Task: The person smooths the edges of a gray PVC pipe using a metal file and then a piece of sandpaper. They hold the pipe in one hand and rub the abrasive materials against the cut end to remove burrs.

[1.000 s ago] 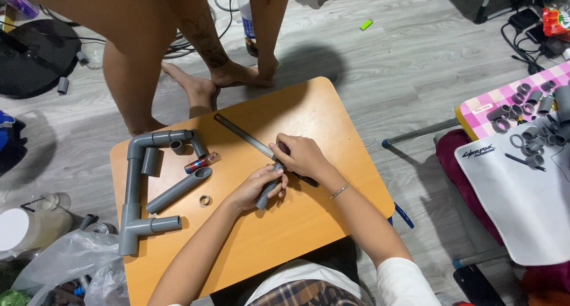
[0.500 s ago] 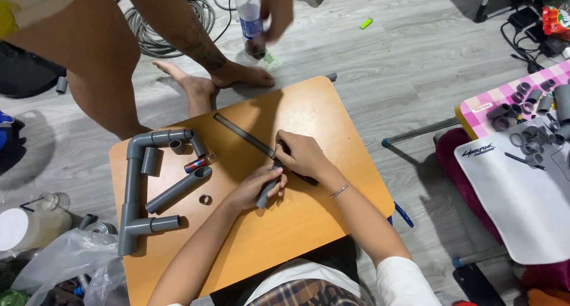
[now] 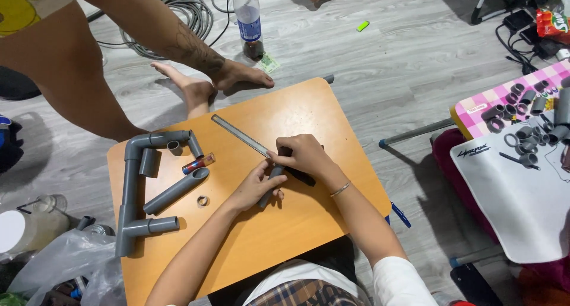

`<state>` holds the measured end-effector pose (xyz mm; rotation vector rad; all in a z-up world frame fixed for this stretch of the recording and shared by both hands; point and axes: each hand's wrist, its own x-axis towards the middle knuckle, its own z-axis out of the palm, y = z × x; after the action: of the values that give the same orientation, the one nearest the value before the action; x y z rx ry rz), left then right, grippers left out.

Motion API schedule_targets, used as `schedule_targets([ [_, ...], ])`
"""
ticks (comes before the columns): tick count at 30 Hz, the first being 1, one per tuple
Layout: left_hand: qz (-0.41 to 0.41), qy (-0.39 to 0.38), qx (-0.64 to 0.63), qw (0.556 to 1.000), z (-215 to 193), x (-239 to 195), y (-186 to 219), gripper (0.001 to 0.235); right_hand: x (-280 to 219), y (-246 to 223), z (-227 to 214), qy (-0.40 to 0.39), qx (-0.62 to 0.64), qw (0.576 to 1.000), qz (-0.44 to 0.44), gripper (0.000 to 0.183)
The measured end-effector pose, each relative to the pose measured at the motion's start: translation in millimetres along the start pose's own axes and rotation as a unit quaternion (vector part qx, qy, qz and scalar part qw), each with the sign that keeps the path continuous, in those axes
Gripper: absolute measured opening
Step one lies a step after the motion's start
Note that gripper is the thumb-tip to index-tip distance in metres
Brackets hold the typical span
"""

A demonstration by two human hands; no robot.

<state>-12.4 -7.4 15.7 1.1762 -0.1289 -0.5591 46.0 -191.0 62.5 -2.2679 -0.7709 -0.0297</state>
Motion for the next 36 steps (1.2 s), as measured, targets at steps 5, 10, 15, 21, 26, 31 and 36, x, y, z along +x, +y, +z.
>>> schedule_targets([
  [5, 0.010, 0.031, 0.066, 0.997, -12, 3, 1, 0.041, 0, 4, 5, 0.045, 0.006, 0.999, -0.017, 0.038],
  [10, -0.037, 0.008, -0.031, 0.999, -26, 9, -14, 0.028, -1, 5, 9, 0.065, 0.002, 0.997, -0.029, 0.039],
  [15, -0.096, -0.070, -0.110, 0.987, -27, 9, -15, 0.041, 0, 8, 15, 0.056, -0.032, 0.997, -0.050, 0.040],
  [21, -0.050, -0.010, -0.087, 0.995, -18, 9, -25, 0.029, 2, 1, 12, -0.023, 0.000, 1.000, 0.008, 0.040],
  [26, -0.018, 0.034, -0.051, 0.998, -12, 6, -25, 0.025, 3, -32, -6, -0.109, 0.038, 0.991, 0.073, 0.037],
  [31, -0.039, 0.072, -0.117, 0.990, -19, 4, -17, 0.015, 7, -80, -49, -0.160, 0.077, 0.982, 0.065, 0.046],
  [36, -0.062, -0.005, -0.178, 0.982, -13, -3, 4, 0.015, -53, -181, -164, -0.056, 0.418, 0.884, -0.204, 0.082],
])
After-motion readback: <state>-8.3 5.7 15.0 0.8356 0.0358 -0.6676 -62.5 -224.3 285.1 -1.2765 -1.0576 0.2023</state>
